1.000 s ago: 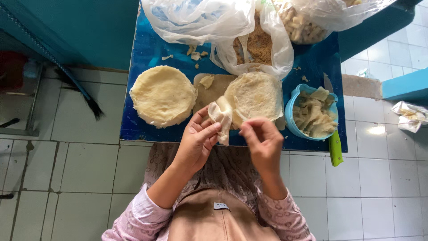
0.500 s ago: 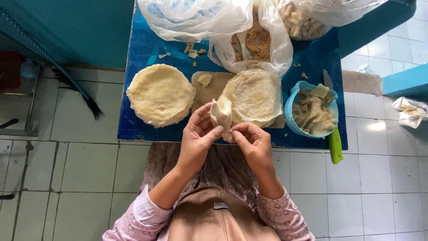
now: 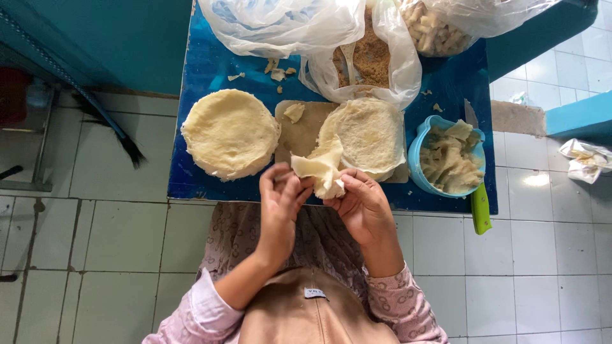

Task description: The person stretches thin pieces of dough by hand, pulling and rotating each piece until it widens, then lays it over round dough bases on the table. They repeat this with successive dough pieces, placing torn scraps into a blue bowl and pressing the stretched dough onto the bases.

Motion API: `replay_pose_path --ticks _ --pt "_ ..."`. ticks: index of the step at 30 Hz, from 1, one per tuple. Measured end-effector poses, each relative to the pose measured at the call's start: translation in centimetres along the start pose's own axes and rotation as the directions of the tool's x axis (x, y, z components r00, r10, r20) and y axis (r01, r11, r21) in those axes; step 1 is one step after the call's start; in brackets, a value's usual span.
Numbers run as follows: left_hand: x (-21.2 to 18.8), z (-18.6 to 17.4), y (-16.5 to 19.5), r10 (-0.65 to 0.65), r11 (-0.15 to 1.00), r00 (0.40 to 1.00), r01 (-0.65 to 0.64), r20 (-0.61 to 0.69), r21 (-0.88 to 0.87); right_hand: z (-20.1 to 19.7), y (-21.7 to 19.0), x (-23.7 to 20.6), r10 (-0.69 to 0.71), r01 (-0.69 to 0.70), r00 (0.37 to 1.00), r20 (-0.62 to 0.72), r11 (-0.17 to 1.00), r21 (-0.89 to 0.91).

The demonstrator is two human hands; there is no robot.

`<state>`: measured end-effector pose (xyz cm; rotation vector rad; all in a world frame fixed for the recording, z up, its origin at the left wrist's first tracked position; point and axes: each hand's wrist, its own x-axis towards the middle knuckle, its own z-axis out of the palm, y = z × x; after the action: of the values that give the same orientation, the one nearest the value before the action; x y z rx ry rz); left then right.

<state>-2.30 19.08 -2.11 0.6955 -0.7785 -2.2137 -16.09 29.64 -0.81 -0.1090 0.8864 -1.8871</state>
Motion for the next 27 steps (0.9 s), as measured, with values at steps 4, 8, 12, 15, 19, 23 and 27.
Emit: replay_pose_path --ticks 4,8,12,15,19,23,27 --pt "-2.0 0.1 -0.1 0.237 0.852 0.958 -0.285 0.161 0.439 1.2 -0.2 -0.4 -0.058 0.056 0.998 -0.029 0.998 -0.038" --pt "-1.5 0.6 0.9 0.351 0.699 0.895 -0.446 0.275 0.560 2.4 -0.2 -0.9 -0.076 0.079 0.997 0.023 0.975 -0.207" --pt "-0.7 1.0 1.5 0.238 0.898 0.949 -0.297 0.209 0.326 2.6 -0.6 -1.0 -0.091 0.086 0.996 -0.001 0.941 -0.328" --pt "-0.3 0.7 1.8 0.166 0.929 0.980 -0.194 0.114 0.315 2.2 -0.8 -0.7 -0.131 0.121 0.991 -0.002 0.921 -0.370" --pt "0.1 0.4 2.1 0.210 0.910 0.970 -0.240 0.125 0.338 1.9 0.1 -0.4 -0.170 0.146 0.985 -0.029 0.912 -0.384" --pt "-0.1 0.9 2.5 0.239 0.854 0.958 -0.286 0.162 0.434 1.9 1.1 -0.4 -0.132 0.150 0.989 0.072 0.895 -0.420" --pt "-0.3 1.4 3.2 0.256 0.806 0.946 -0.323 0.202 0.495 2.4 1.1 -0.7 -0.162 0.207 0.978 0.129 0.797 -0.568"
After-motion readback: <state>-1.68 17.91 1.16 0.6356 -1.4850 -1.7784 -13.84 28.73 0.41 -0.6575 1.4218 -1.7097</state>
